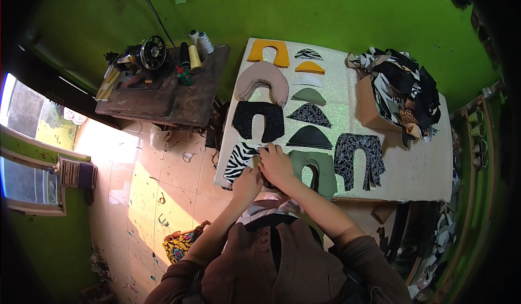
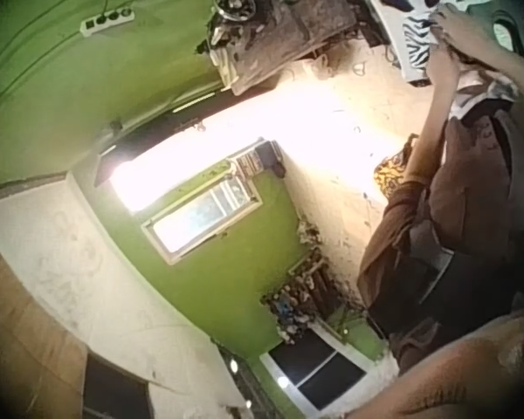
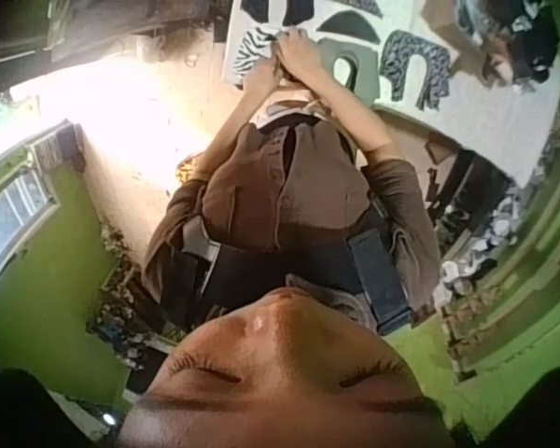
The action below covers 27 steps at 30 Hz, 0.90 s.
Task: Sorting and organizing various fabric shoe components on a table in a shoe manufacturing workshop.
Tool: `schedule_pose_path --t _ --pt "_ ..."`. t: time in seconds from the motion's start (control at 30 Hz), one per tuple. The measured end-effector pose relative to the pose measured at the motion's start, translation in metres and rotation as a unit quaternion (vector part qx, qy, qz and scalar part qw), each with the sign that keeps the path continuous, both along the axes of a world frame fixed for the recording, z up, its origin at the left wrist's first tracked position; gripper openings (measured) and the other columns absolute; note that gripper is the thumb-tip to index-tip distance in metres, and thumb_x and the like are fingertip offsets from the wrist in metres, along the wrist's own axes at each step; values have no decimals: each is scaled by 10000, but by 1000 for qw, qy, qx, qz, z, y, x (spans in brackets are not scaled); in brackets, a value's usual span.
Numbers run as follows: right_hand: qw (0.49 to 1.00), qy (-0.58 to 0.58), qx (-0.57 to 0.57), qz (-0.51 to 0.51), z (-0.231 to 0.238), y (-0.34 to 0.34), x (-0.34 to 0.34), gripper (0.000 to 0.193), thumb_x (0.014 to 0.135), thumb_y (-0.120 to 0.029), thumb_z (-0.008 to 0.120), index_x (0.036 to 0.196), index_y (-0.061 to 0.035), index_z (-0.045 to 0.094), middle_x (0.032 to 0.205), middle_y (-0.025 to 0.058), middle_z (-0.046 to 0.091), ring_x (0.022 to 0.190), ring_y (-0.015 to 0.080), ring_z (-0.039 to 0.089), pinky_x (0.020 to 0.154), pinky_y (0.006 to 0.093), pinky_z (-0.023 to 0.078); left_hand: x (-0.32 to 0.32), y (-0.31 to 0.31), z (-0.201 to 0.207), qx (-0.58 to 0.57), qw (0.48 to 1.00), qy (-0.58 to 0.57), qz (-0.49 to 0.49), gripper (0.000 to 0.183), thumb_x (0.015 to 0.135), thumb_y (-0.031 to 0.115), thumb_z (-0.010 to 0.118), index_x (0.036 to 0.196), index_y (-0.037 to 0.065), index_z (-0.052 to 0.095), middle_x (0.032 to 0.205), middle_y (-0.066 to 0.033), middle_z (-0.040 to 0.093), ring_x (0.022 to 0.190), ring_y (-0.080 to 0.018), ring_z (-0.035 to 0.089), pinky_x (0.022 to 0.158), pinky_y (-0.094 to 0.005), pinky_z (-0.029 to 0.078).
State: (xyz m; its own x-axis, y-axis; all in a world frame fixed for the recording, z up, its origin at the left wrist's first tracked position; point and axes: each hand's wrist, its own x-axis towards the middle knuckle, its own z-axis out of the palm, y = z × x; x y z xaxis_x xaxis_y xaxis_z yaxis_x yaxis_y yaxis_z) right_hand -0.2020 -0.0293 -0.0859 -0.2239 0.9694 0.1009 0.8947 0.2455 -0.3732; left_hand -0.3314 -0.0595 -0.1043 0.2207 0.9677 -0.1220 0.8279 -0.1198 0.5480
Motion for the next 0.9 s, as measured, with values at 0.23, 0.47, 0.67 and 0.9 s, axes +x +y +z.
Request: schedule_pose_path --t 0.23,0.47,0.67,0.9 --pt "995 -17 78 56 -26 22 1 322 684 -175 622 963 -27 560 919 93 524 901 240 504 701 336 449 -13 34 9 203 974 93 -40 470 702 188 652 1132 48 522 1061 -136 504 1028 -300 476 829 -403 400" --pt "995 -48 67 57 -35 32 -4 192 688 -142 591 845 -33 595 883 91 533 872 237 502 728 340 420 -37 67 -12 233 954 127 -142 453 675 174 647 1103 66 545 1083 -81 515 1013 -250 481 829 -368 389" --pt "993 -59 85 56 -40 40 -12 180 699 -130 568 847 -32 594 876 89 528 864 231 499 701 336 410 -41 74 -15 247 952 140 -110 420 677 188 655 1070 74 559 1056 -72 518 973 -240 493 786 -354 404" --pt "993 -6 97 71 -41 34 -5 222 710 -173 591 897 -54 583 885 69 525 875 223 491 711 329 413 -46 64 -18 253 956 131 -66 433 668 247 692 1038 66 559 1035 -91 494 949 -242 487 755 -349 399"
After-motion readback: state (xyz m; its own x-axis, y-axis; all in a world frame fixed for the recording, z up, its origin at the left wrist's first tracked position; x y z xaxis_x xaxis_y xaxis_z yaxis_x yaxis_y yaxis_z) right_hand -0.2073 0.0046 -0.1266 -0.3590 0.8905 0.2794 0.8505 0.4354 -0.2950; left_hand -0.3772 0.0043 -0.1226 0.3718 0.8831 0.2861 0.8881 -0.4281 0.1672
